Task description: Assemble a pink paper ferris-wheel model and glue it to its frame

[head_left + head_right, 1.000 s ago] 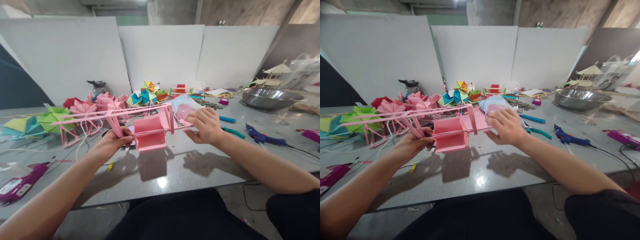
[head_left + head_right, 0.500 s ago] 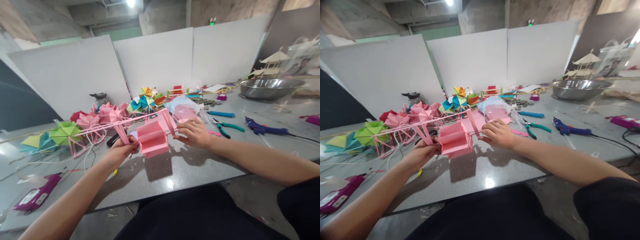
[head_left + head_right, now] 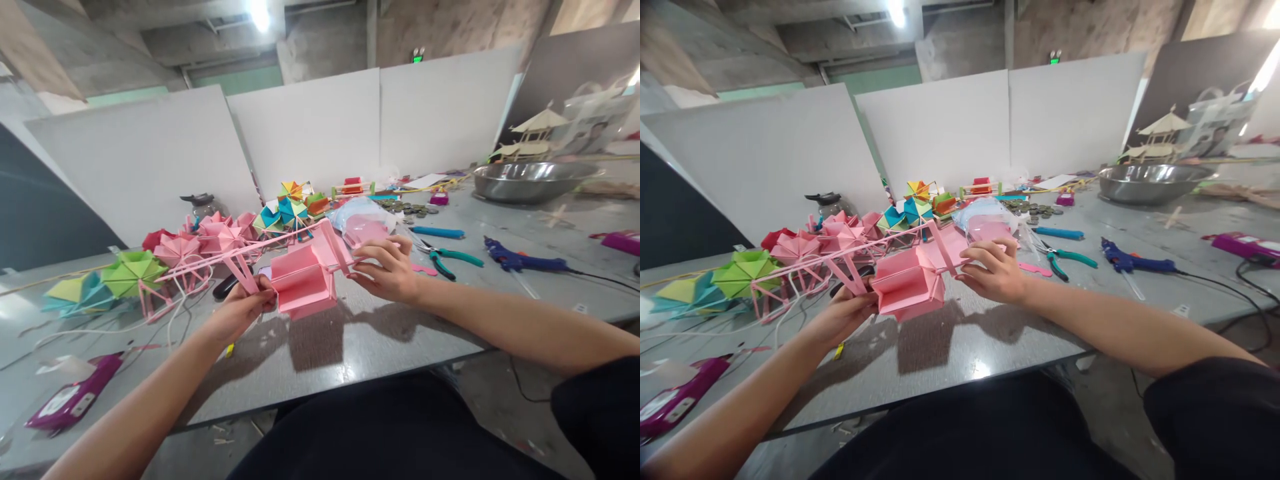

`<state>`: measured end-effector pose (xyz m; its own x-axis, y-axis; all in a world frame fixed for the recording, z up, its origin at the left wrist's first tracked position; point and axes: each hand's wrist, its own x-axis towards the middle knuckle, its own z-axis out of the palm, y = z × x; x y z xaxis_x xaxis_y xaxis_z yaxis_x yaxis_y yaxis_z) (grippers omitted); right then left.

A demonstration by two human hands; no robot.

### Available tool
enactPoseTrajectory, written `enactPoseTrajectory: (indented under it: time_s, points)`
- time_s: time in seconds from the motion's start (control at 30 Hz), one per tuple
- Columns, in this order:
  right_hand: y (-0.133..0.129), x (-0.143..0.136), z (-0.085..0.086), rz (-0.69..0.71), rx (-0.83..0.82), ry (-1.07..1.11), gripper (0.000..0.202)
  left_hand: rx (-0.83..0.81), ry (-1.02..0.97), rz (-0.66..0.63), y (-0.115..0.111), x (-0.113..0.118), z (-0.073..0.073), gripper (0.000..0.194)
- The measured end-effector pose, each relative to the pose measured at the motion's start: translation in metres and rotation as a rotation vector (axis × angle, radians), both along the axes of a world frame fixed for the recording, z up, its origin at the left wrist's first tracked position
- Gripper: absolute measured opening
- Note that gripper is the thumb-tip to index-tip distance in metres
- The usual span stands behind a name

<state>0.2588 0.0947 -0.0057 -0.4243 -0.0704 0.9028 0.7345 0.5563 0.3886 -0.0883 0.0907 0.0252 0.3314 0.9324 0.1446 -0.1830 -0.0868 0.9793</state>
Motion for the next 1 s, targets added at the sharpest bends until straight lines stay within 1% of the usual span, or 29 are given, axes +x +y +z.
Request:
enactPoseTrajectory:
  time_s: [0.13, 0.4, 0.53, 0.63, 0.83, 1.0]
  points:
    - [-0.006, -0.004, -0.001, -0.013, -0.012, 0.081, 0.008, -0.024, -0.04, 0.011, -0.003, 0.004, 0.0, 0.032]
    - [-0.018, -0.012, 0.0, 0.055, -0.009, 0.154, 0.01, 0.002, -0.006, 0.022, -0.002, 0.001, -0.004, 0.037]
    - [-0.016, -0.011, -0.002, 0.044, -0.05, 0.164, 0.012, 0.0, 0.032, 0.032, -0.001, 0.0, -0.004, 0.041]
    - [-0.016, -0.01, -0.001, 0.067, -0.025, 0.162, 0.012, 0.003, 0.043, 0.043, -0.003, 0.001, -0.002, 0.038]
    - [-0.016, -0.008, 0.003, 0.073, 0.004, 0.124, 0.016, -0.019, 0.003, 0.035, -0.005, 0.003, 0.002, 0.042]
    - [-0.013, -0.004, 0.002, 0.068, -0.006, 0.093, 0.016, -0.025, -0.017, 0.008, -0.002, 0.001, 0.0, 0.045]
